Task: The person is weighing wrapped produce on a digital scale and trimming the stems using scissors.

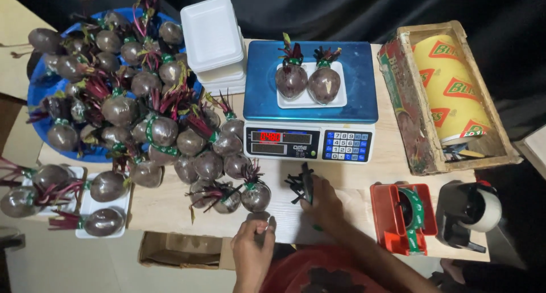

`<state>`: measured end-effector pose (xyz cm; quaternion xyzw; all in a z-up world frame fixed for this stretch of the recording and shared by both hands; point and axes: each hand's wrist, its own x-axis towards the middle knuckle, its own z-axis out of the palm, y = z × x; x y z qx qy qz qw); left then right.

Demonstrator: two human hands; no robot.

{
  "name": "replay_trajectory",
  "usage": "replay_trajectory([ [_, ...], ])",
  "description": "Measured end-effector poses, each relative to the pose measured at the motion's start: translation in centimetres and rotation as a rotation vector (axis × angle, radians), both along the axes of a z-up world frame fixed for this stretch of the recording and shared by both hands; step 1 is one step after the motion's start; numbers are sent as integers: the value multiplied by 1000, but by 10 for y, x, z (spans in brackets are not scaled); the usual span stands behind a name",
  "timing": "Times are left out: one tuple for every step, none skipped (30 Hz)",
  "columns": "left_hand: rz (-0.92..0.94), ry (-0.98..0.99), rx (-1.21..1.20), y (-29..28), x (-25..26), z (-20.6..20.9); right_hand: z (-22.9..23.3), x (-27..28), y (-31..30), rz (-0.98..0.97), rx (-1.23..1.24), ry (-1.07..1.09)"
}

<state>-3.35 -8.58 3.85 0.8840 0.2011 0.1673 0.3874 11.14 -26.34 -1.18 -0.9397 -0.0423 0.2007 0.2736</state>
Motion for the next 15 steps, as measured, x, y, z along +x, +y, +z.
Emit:
replay_trajectory([
  [-8, -1, 1, -6, -1, -1, -1, 1, -2, -13, 63, -34],
  [1, -3, -1, -10, -3, 0, -3, 2, -9, -4, 61, -36],
  [6, -7, -10, -14, -5, 1, -6, 4, -16, -30, 124, -5],
  [9, -10, -19, -18, -7, 2, -9, 5, -23, -57, 187, 28],
  [17, -10, -21, -23, -8, 0, -10, 4, -31, -50, 184, 29],
  [3, 16, -43, -27, -9, -3, -11, 4, -38, -31, 274, -11],
  [-11, 42, -64, -32, -9, -7, -13, 3, -44, -13, 364, -50],
  [-11, 44, -66, -38, -2, -9, -16, 4, -50, -13, 362, -48],
  [-64, 9, -107, -45, 5, -12, -20, 5, -55, 49, 447, -172],
  [-116, -24, -149, -52, 10, -15, -23, 4, -61, 110, 531, -295],
  [-116, -21, -153, -60, 16, -27, -24, 1, -66, 110, 527, -291],
  [-142, 32, -269, -66, 27, -40, -25, 1, -70, 101, 527, -184],
  [-168, 86, -384, -72, 38, -51, -25, 2, -73, 93, 527, -77],
  [-172, 84, -384, -76, 45, -64, -6, 0, -71, 89, 527, -81],
  [-146, 149, -442, -80, 53, -76, 13, -3, -68, -66, 637, 161],
])
